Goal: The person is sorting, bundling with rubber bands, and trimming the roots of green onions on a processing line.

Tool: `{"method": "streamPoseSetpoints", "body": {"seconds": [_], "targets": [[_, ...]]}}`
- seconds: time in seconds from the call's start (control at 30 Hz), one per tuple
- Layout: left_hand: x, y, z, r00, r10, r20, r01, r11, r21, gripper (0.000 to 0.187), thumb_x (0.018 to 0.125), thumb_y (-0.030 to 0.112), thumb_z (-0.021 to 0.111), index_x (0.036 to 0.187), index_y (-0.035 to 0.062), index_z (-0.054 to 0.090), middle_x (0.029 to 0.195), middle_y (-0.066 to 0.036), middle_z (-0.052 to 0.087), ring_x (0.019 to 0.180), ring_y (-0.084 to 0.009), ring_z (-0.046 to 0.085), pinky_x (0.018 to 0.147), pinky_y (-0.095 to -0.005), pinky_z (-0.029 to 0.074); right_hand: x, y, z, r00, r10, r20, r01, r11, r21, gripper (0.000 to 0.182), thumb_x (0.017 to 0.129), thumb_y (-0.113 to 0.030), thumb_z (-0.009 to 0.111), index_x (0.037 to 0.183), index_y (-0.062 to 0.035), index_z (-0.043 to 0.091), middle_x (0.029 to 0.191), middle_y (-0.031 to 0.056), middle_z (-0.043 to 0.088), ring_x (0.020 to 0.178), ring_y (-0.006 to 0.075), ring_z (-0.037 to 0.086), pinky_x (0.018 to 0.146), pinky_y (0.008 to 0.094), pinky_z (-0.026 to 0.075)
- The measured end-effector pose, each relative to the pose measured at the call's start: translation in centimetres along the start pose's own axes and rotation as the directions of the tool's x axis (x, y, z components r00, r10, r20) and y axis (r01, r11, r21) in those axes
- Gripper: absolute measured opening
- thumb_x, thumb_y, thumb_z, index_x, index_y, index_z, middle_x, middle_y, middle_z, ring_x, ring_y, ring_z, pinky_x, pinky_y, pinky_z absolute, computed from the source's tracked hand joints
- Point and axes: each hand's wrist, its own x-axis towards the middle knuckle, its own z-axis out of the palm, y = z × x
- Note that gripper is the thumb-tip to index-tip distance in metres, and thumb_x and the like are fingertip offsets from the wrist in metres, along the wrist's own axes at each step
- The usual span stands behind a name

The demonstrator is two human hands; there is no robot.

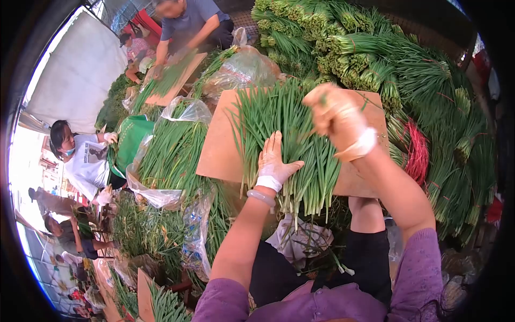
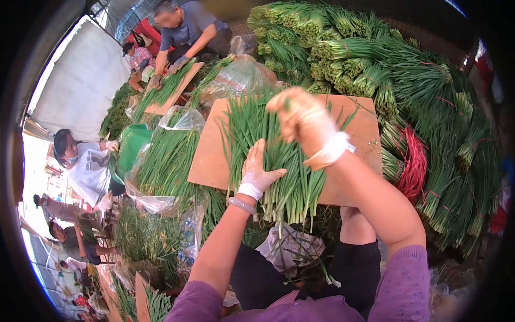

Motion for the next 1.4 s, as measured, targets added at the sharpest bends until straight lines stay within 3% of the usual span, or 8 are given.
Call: {"method": "streamPoseSetpoints", "body": {"seconds": [0.13,0.23,0.33,0.6,0.8,0.87,1.17,1.4], "targets": [[-0.7,-1.0,-0.1,0.997,0.016,-0.072,-0.02,0.998,-0.067,0.103,0.062,0.041,0.079,0.143,0.0083,0.023,0.143,-0.016,0.033,0.131,-0.0347,0.031,0.107,-0.0424,0.027,-4.3,-9.2,-0.3,0.902,-0.315,0.294,0.203,0.913,0.355,0.03,0.086,-0.021,0.061,0.104,0.0017,0.054,0.071,-0.001,0.056,0.054,0.006,0.045,0.051,0.0171,0.039],[-1.0,-1.8,-1.2,0.985,0.07,-0.157,-0.104,0.971,-0.216,0.089,0.067,0.037,0.076,0.139,0.0067,0.033,0.141,-0.019,0.035,0.129,-0.0354,0.034,0.107,-0.0407,0.029,-8.6,-7.3,-0.3,0.903,0.054,0.426,0.204,0.819,-0.536,0.023,0.082,-0.022,0.064,0.097,-0.0046,0.06,0.077,0.0045,0.059,0.068,0.0132,0.057,0.063,0.0268,0.048],[-1.1,-1.7,-3.4,0.965,0.082,-0.251,-0.151,0.951,-0.269,0.074,0.072,0.03,0.072,0.135,0.006,0.041,0.139,-0.019,0.037,0.127,-0.0358,0.036,0.106,-0.0416,0.029,-10.9,-1.1,-2.6,0.745,0.564,0.357,0.581,-0.285,-0.763,0.018,0.081,-0.026,0.06,0.091,-0.0126,0.067,0.08,0.0057,0.062,0.07,0.0211,0.065,0.063,0.0358,0.053],[-3.4,3.0,-4.2,0.97,0.238,-0.046,-0.236,0.971,0.039,0.08,0.068,0.034,0.072,0.138,0.0152,0.038,0.141,-0.017,0.034,0.13,-0.0405,0.029,0.107,-0.047,0.026,4.7,5.3,-5.2,0.984,-0.009,0.175,0.175,0.012,-0.984,0.023,0.083,-0.027,0.054,0.096,-0.0106,0.066,0.098,0.0127,0.064,0.092,0.0312,0.061,0.079,0.0406,0.049],[-4.2,3.2,-3.9,0.965,0.255,0.057,-0.26,0.961,0.097,0.08,0.07,0.041,0.07,0.14,0.0173,0.037,0.141,-0.017,0.034,0.131,-0.0411,0.028,0.108,-0.048,0.022,11.9,10.6,-6.5,0.851,0.498,-0.165,-0.106,-0.145,-0.984,0.03,0.078,-0.032,0.063,0.09,-0.0057,0.069,0.086,0.0151,0.067,0.084,0.0297,0.065,0.076,0.0395,0.05],[-3.9,2.8,-3.9,0.971,0.239,0.016,-0.236,0.967,-0.092,0.081,0.072,0.041,0.069,0.14,0.0113,0.036,0.139,-0.019,0.037,0.13,-0.0406,0.031,0.109,-0.0447,0.022,11.5,10.8,-7.7,0.938,0.339,-0.079,-0.198,0.334,-0.921,0.025,0.075,-0.028,0.067,0.083,-0.004,0.068,0.076,0.0116,0.067,0.07,0.027,0.062,0.068,0.0373,0.049],[-1.8,2.6,-5.7,0.935,0.246,-0.256,-0.295,0.939,-0.175,0.045,0.08,0.025,0.063,0.121,0.0063,0.057,0.133,-0.017,0.046,0.125,-0.0347,0.038,0.106,-0.0429,0.028,3.7,0.3,0.2,0.944,-0.141,0.3,0.331,0.389,-0.859,0.021,0.08,-0.021,0.069,0.08,-0.0007,0.064,0.067,0.001,0.059,0.062,0.0102,0.051,0.059,0.0268,0.044],[-1.8,1.0,-2.6,0.982,0.148,-0.121,-0.174,0.955,-0.239,0.017,0.081,0.02,0.06,0.087,0.0062,0.068,0.113,-0.008,0.062,0.123,-0.0328,0.041,0.105,-0.0402,0.03,2.4,4.4,-1.0,0.983,-0.059,0.172,0.142,0.844,-0.517,0.048,0.08,-0.022,0.07,0.121,-0.0047,0.053,0.108,0.0051,0.059,0.086,0.009,0.054,0.071,0.0244,0.046]]}}
